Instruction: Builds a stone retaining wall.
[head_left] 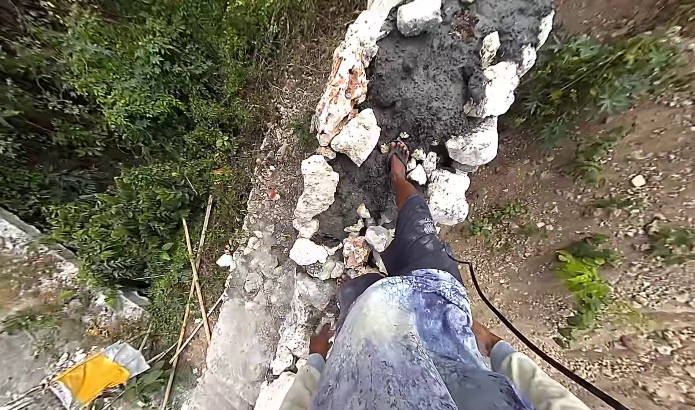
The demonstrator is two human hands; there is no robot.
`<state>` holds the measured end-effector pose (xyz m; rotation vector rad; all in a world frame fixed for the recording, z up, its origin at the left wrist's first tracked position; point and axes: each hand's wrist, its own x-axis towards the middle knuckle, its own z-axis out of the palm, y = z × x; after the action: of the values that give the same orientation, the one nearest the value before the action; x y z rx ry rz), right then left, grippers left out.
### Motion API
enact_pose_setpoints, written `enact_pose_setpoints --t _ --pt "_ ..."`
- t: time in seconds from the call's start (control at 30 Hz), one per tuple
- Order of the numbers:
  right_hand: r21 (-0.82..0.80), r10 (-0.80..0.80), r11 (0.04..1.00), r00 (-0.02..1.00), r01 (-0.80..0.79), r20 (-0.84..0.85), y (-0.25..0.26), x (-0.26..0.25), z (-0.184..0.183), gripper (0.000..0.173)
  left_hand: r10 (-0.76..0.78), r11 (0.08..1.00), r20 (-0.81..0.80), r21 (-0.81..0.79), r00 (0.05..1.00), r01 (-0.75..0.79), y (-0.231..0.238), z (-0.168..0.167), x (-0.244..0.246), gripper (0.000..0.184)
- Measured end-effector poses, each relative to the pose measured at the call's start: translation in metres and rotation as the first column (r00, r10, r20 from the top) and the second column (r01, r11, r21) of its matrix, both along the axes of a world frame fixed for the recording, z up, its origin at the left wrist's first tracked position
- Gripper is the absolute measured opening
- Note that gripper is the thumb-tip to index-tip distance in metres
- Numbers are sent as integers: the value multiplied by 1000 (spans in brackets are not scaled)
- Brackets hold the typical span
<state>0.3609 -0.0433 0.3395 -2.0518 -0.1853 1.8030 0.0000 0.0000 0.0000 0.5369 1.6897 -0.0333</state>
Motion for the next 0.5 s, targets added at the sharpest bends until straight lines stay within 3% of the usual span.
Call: enact_pose_setpoints --t 0.03,0.07,0.1,0.17,0.27,0.3,0.37,0.4,0.5 --pt "151 -40 987 997 51 -71 -78 30 -92 48 39 999 -13 -5 999 -39 -3 7 -3 51" --pt "73 -170 982 985 173 -45 -120 45 -144 51 56 998 -23 -15 998 -56 -8 15 -6 51" --pt "-66 -245 966 967 250 69 -139 51 -166 50 60 998 -34 -24 998 -61 -18 23 -11 52" --pt "-241 -120 951 951 192 283 -149 55 -164 46 42 998 -81 -52 996 -46 -52 24 -25 53" --pt "-276 180 958 908 -75 378 -159 60 -145 39 64 987 -103 -143 993 -78 -90 38 -33 55" --pt "-311 278 937 882 -161 380 -148 56 -125 38 84 981 -87 -167 993 -98 -101 44 -33 52" --pt "-470 418 838 880 -278 224 -104 45 -69 39 90 975 -47 -199 995 -97 -128 56 -29 47" --pt "-508 432 812 882 -289 188 -97 44 -58 39 81 974 -34 -210 996 -86 -138 60 -26 45" --pt "-474 383 860 853 -190 354 -155 71 -89 40 56 970 3 -239 998 -54 -159 73 -15 45"
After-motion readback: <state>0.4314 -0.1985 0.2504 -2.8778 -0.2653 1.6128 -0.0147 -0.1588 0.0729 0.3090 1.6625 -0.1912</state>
